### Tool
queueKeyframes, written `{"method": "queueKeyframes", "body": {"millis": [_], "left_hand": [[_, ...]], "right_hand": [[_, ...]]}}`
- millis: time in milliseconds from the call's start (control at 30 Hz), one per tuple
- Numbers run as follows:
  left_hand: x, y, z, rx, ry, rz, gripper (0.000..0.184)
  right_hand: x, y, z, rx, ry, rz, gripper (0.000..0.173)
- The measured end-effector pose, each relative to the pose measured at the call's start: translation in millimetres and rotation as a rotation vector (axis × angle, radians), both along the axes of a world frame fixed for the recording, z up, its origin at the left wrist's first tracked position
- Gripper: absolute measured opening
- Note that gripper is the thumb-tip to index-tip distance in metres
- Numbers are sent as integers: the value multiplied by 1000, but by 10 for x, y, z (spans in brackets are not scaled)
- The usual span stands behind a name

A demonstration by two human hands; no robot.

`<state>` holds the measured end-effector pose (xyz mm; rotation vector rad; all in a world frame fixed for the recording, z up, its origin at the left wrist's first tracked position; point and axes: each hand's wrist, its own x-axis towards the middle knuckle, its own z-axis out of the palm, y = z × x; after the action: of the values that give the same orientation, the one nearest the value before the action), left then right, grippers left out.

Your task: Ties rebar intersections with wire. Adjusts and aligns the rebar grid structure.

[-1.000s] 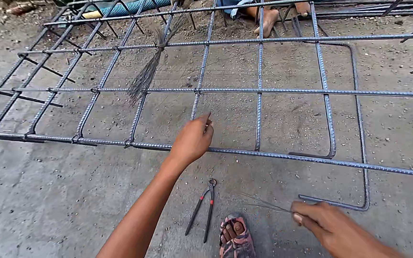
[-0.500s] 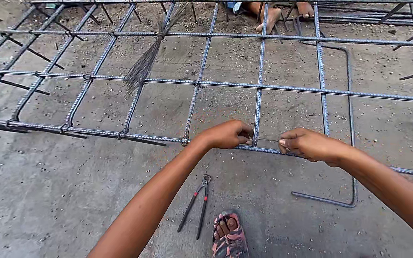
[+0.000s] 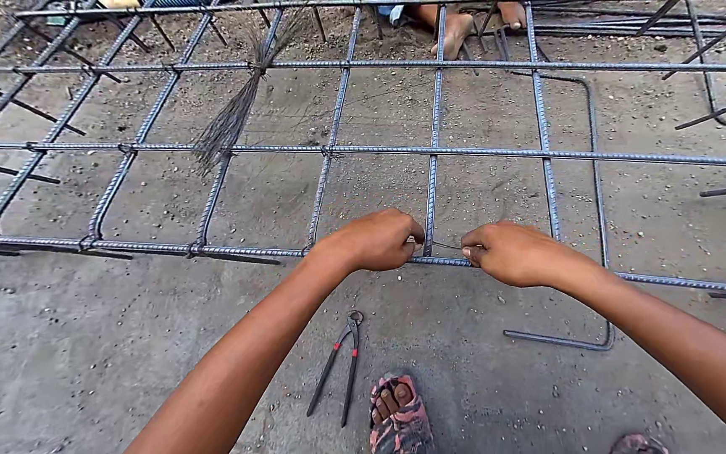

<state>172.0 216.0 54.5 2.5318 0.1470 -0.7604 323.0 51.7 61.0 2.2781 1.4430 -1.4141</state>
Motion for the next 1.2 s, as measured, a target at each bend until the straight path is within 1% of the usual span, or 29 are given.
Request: {"method": "queueKeyframes", "body": {"millis": [133, 233, 367, 500, 600, 667, 700, 733, 767, 833, 867, 933, 1000, 1067, 1133, 1200], "left_hand": [[78, -72, 72, 108, 97, -36, 20], [86, -87, 120, 94, 122, -13, 22], [65, -130, 183, 83, 103, 20, 25], [77, -282, 251, 179, 138, 55, 19], [35, -277, 252, 155, 143, 26, 19], [-8, -252, 234, 132, 152, -18, 30], [-34, -272, 215, 144, 131, -17, 37], [-70, -312, 180, 173, 72, -11, 39], [-108, -367, 135, 231, -8, -23, 37], [-177, -462, 17, 418, -185, -104, 30], [-207, -483, -27, 504, -250, -155, 28], [-281, -481, -107, 611, -338, -249, 27], [-381, -451, -201, 672, -430, -316, 30], [-440, -425, -268, 710, -511, -337, 30], [-459, -411, -290, 705, -566, -329, 22], [-446, -393, -284, 675, -592, -327, 18]], "right_hand": [[-83, 79, 133, -48, -100, 95, 30], [-79, 109, 164, -37, -128, 116, 29], [-75, 111, 226, -22, -106, 131, 30], [-200, 93, 309, -38, -103, 131, 31], [-302, 41, 339, -43, -52, 91, 32], [-344, -27, 325, -17, 24, 22, 33], [-354, -59, 306, 8, 78, -23, 35], [-367, -91, 280, 36, 136, -79, 36], [-382, -120, 245, 69, 201, -145, 38], [-434, -172, 184, 126, 316, -281, 37], [-460, -186, 170, 137, 348, -325, 37], [-508, -219, 133, 146, 355, -351, 36], [-574, -254, 92, 160, 324, -336, 36], [-677, -284, 58, 208, 316, -388, 39], [-835, -331, -41, 337, 365, -566, 40], [-1011, -349, -153, 481, 480, -799, 39]]}}
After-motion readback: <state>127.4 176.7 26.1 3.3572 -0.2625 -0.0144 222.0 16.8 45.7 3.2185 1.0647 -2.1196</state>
